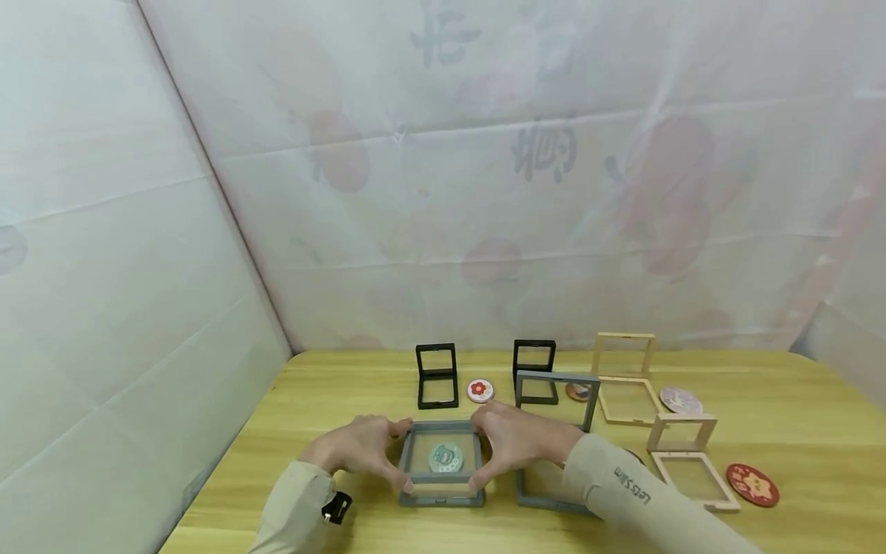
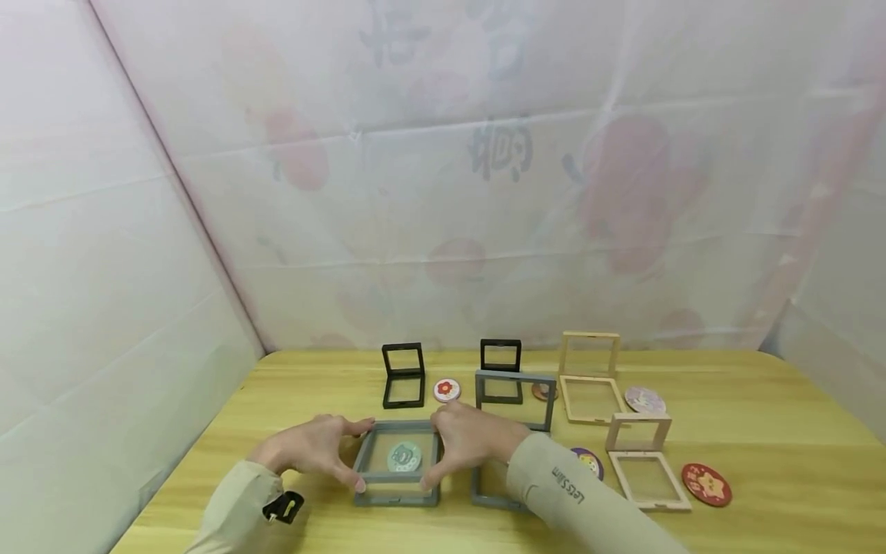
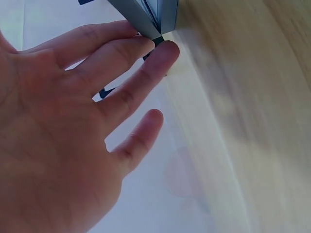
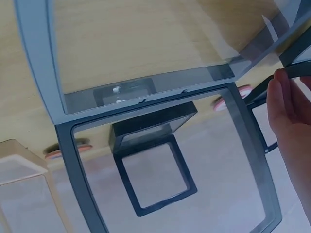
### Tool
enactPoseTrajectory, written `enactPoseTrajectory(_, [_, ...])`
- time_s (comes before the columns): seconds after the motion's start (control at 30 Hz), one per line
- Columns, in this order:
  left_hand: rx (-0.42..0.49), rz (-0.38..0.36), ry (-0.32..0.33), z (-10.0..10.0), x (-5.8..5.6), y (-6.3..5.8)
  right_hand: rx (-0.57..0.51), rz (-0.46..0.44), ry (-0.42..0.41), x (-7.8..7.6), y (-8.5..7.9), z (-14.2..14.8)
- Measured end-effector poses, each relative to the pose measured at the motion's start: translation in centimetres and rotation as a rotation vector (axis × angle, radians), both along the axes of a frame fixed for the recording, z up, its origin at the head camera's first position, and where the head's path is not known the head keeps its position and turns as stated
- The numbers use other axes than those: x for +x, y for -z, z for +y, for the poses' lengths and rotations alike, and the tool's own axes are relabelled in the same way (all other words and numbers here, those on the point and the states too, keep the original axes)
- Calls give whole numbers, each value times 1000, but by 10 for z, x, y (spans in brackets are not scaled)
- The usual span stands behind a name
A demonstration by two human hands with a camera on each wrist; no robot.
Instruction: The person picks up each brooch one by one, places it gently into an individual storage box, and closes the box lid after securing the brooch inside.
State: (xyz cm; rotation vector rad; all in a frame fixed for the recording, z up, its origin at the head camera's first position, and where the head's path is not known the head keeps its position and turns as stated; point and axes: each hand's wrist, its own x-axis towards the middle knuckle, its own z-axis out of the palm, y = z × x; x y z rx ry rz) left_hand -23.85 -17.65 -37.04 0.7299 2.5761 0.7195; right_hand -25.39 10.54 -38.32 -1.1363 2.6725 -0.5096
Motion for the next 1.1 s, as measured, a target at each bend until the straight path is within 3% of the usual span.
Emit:
enactPoseTrajectory(0.37, [-195, 158, 8, 6, 13, -5, 48, 161, -100, 5, 3, -9])
enactPoseTrajectory(0.8, [-211, 261, 32, 15, 18, -1, 137, 288, -87, 10, 4, -7])
enactPoseTrajectory(1.1, [-264, 304, 28, 19, 20, 0, 154, 308, -77, 12, 7, -10])
